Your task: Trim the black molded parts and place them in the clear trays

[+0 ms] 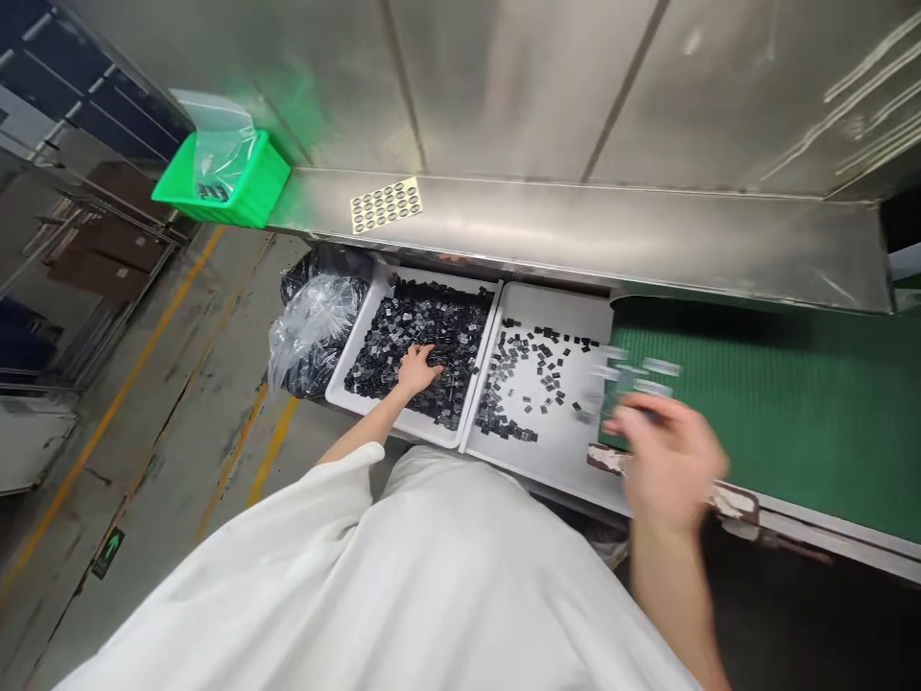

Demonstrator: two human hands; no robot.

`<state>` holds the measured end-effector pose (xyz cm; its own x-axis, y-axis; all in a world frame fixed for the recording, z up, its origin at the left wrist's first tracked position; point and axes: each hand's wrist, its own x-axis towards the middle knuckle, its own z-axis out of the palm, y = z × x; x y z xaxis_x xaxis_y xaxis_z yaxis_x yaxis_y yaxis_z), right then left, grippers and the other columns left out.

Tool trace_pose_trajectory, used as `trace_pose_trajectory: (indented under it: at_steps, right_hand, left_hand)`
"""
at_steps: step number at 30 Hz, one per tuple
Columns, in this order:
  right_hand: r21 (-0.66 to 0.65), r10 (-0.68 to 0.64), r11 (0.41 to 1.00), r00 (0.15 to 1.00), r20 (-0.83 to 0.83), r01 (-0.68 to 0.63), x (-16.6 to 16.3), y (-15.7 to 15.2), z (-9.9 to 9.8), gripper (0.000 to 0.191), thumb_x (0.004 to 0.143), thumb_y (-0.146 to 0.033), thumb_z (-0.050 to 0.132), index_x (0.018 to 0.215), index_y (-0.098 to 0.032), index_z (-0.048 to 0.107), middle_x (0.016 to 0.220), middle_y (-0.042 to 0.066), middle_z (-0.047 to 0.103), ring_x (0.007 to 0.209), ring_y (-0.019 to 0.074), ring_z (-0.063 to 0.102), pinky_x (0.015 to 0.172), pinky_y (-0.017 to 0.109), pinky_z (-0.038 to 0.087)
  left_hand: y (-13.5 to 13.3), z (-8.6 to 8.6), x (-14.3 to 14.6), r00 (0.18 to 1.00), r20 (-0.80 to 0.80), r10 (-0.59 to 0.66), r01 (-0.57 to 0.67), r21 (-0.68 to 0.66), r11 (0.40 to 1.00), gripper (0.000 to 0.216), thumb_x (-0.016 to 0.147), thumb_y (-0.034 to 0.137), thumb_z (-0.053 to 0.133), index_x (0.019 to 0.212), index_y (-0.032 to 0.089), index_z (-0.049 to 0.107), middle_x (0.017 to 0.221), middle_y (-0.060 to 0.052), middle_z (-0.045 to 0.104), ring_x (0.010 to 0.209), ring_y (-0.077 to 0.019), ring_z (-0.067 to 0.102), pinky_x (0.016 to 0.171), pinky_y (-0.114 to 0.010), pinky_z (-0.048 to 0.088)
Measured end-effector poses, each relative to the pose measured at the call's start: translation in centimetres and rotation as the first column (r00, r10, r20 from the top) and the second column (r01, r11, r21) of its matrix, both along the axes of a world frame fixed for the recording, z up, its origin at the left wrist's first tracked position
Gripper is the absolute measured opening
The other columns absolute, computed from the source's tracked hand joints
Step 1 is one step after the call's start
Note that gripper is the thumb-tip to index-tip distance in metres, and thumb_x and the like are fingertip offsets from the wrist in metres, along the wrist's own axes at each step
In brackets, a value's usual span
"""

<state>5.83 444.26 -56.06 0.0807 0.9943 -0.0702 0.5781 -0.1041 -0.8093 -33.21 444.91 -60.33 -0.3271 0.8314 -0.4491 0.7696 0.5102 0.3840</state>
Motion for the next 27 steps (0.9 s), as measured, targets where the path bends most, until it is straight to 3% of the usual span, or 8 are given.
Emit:
trace_pose_trajectory:
  at_steps: [3, 5, 9, 12, 16, 20, 24, 27]
  right_hand:
    - [0.029, 0.140, 0.990, 0.968, -0.209, -0.137, -10.1, -1.8, -1.3, 0.039, 0.100, -0.049, 0.052, 0.128, -0.027, 0.069, 0.111, 0.010, 0.073, 0.082, 0.0262, 0.073, 0.077, 0.048, 0.067]
    - [0.032, 0.216, 0.976, 0.965, -0.147, -0.214, -16.4, -0.8, -2.9, 0.042, 0.098, -0.043, 0.048, 0.128, -0.022, 0.069, 0.104, 0.011, 0.073, 0.085, 0.0260, 0.071, 0.082, 0.046, 0.066]
    - [0.054, 0.206, 0.976, 0.976, 0.068, -0.210, -23.7, 1.9, -5.9, 0.050, 0.091, -0.038, 0.054, 0.136, -0.019, 0.067, 0.136, 0.019, 0.062, 0.134, 0.0375, 0.055, 0.117, 0.060, 0.046]
    - [0.045, 0.203, 0.976, 0.961, 0.188, -0.215, -25.8, 1.6, -6.8, 0.058, 0.096, -0.037, 0.050, 0.150, -0.019, 0.057, 0.149, 0.019, 0.053, 0.148, 0.0403, 0.040, 0.124, 0.065, 0.034]
    - [0.006, 0.293, 0.952, 0.919, 0.265, -0.305, -28.1, -1.9, -6.2, 0.061, 0.104, -0.044, 0.046, 0.162, -0.024, 0.046, 0.151, 0.016, 0.056, 0.141, 0.0362, 0.051, 0.115, 0.057, 0.048]
    - [0.066, 0.474, 0.820, 0.739, 0.479, -0.569, -30.8, -4.1, -5.2, 0.067, 0.100, -0.046, 0.062, 0.163, -0.030, 0.046, 0.170, 0.014, 0.033, 0.154, 0.0389, 0.035, 0.124, 0.059, 0.037]
    - [0.010, 0.622, 0.652, 0.543, 0.564, -0.758, -32.0, 0.3, -5.0, 0.068, 0.096, -0.024, 0.064, 0.162, -0.031, 0.050, 0.172, 0.012, 0.032, 0.157, 0.0369, 0.031, 0.128, 0.058, 0.031]
    - [-0.023, 0.681, 0.606, 0.504, 0.531, -0.795, -30.3, 6.1, -5.1, 0.069, 0.095, -0.024, 0.064, 0.162, -0.030, 0.050, 0.167, 0.011, 0.042, 0.153, 0.0351, 0.038, 0.126, 0.057, 0.034]
  left_hand:
    - [-0.4, -0.8, -1.5, 0.991, 0.119, -0.067, 0.060, 0.064, 0.996, 0.066, 0.085, 0.045, 0.079, 0.147, 0.032, 0.062, 0.153, -0.013, 0.051, 0.142, -0.0398, 0.052, 0.114, -0.051, 0.048]
    - [-1.0, -1.3, -2.4, 0.974, 0.196, -0.114, 0.092, 0.116, 0.989, 0.066, 0.084, 0.044, 0.080, 0.146, 0.029, 0.063, 0.152, -0.012, 0.053, 0.141, -0.0360, 0.054, 0.117, -0.047, 0.048]
    - [-2.5, -1.5, -4.6, 0.933, 0.306, -0.187, 0.122, 0.219, 0.968, 0.064, 0.090, 0.040, 0.074, 0.151, 0.027, 0.058, 0.151, -0.011, 0.055, 0.142, -0.0299, 0.056, 0.122, -0.043, 0.044]
    - [-4.2, -1.1, -7.1, 0.921, 0.330, -0.208, 0.116, 0.278, 0.954, 0.063, 0.095, 0.038, 0.069, 0.155, 0.028, 0.054, 0.156, -0.011, 0.052, 0.148, -0.0308, 0.049, 0.127, -0.047, 0.039]
    - [-6.2, -0.7, -11.3, 0.920, 0.321, -0.225, 0.110, 0.340, 0.934, 0.062, 0.096, 0.036, 0.067, 0.156, 0.029, 0.052, 0.158, -0.011, 0.050, 0.150, -0.0301, 0.048, 0.127, -0.048, 0.040]
    - [-7.2, -0.8, -13.9, 0.921, 0.314, -0.229, 0.105, 0.367, 0.924, 0.059, 0.096, 0.034, 0.066, 0.153, 0.029, 0.054, 0.155, -0.010, 0.052, 0.146, -0.0287, 0.052, 0.125, -0.046, 0.042]
    - [-7.1, -0.9, -14.6, 0.942, 0.291, -0.167, 0.060, 0.342, 0.938, 0.059, 0.095, 0.035, 0.065, 0.152, 0.023, 0.053, 0.153, -0.014, 0.052, 0.145, -0.0308, 0.052, 0.124, -0.048, 0.044]
    - [-6.3, -0.8, -14.7, 0.955, 0.260, -0.142, 0.039, 0.365, 0.930, 0.060, 0.096, 0.035, 0.063, 0.154, 0.025, 0.051, 0.155, -0.014, 0.050, 0.148, -0.0303, 0.049, 0.125, -0.048, 0.042]
